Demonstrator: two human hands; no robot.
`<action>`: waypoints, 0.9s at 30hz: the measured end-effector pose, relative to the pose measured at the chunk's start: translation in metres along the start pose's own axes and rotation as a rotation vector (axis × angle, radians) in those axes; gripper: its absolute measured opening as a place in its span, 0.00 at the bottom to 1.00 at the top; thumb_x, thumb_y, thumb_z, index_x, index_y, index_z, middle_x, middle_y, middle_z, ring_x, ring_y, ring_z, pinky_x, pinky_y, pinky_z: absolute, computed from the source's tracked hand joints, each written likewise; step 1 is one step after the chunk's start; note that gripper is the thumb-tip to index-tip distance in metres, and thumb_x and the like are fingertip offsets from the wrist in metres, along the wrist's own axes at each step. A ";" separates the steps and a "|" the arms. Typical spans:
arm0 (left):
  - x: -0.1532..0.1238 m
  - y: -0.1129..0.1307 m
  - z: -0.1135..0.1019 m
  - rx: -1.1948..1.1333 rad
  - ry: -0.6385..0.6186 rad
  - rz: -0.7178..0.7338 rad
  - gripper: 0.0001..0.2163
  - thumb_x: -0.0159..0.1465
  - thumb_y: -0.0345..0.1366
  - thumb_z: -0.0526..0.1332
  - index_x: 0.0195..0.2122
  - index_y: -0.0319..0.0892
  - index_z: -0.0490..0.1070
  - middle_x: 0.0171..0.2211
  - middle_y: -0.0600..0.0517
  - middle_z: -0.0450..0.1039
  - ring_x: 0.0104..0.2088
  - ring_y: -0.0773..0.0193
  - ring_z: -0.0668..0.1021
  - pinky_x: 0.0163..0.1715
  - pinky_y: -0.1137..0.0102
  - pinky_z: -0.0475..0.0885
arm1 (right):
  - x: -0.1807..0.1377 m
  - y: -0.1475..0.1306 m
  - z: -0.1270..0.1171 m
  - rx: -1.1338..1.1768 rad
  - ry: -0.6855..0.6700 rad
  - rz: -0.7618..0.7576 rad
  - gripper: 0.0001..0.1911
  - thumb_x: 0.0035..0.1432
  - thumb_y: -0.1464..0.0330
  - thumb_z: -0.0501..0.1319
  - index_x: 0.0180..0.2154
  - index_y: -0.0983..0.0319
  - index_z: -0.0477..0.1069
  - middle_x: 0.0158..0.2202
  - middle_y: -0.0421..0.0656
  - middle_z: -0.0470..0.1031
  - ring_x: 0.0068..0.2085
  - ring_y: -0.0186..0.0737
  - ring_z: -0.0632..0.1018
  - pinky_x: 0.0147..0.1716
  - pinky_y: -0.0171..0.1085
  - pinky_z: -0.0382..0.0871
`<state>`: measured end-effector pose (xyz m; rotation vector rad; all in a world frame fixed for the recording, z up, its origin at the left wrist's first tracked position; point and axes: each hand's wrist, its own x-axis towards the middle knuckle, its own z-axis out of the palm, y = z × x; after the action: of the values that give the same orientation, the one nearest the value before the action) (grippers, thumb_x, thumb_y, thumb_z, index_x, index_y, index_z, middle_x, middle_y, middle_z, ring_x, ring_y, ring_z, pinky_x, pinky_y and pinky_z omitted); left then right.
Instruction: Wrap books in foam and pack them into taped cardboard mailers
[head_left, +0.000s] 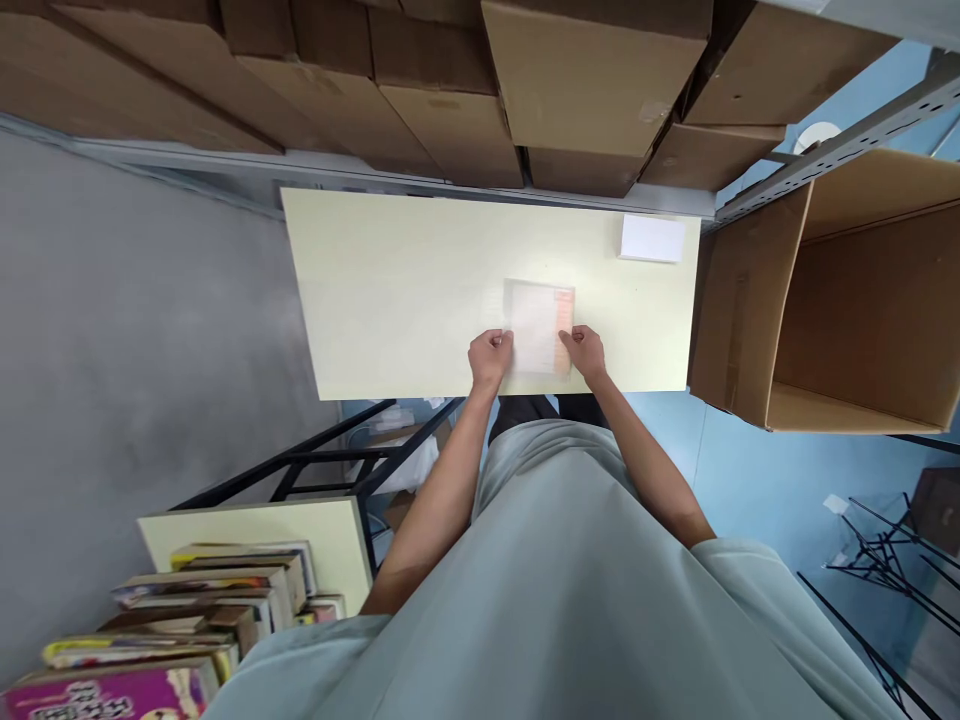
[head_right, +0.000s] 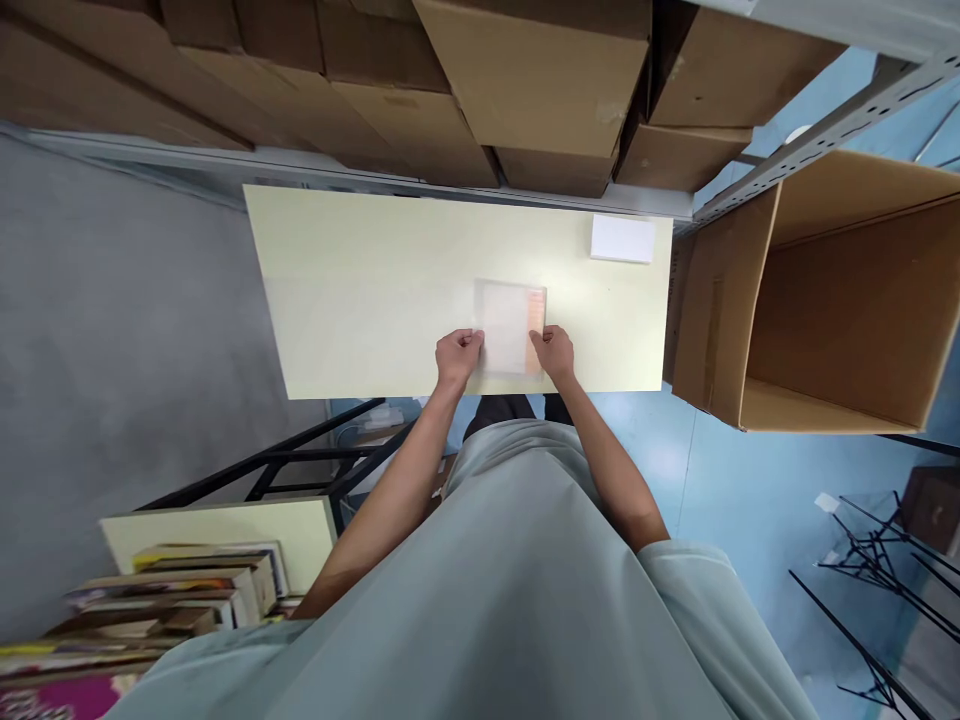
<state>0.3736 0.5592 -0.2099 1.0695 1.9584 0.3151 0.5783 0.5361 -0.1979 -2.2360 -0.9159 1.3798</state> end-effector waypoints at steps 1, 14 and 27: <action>-0.001 0.001 -0.001 0.036 -0.012 0.013 0.12 0.67 0.41 0.62 0.43 0.41 0.83 0.39 0.47 0.85 0.42 0.57 0.83 0.48 0.67 0.75 | 0.000 0.000 0.000 -0.019 -0.016 -0.003 0.09 0.66 0.59 0.66 0.38 0.58 0.74 0.40 0.43 0.83 0.42 0.44 0.82 0.45 0.40 0.75; -0.020 0.015 -0.004 0.378 -0.076 0.112 0.11 0.70 0.38 0.61 0.46 0.44 0.83 0.46 0.43 0.86 0.49 0.48 0.84 0.52 0.60 0.75 | -0.003 0.004 -0.018 -0.160 0.009 -0.062 0.07 0.68 0.62 0.65 0.43 0.59 0.76 0.41 0.44 0.84 0.41 0.44 0.82 0.43 0.40 0.74; 0.015 0.015 -0.007 0.320 0.018 0.664 0.26 0.76 0.45 0.56 0.72 0.43 0.66 0.78 0.38 0.56 0.79 0.42 0.56 0.75 0.46 0.55 | 0.015 -0.006 0.003 -0.627 0.071 -0.684 0.34 0.80 0.52 0.47 0.76 0.64 0.57 0.80 0.57 0.51 0.80 0.58 0.51 0.75 0.60 0.56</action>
<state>0.3729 0.5810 -0.2062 1.9264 1.6483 0.3700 0.5787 0.5504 -0.2052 -1.9910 -2.0532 0.7483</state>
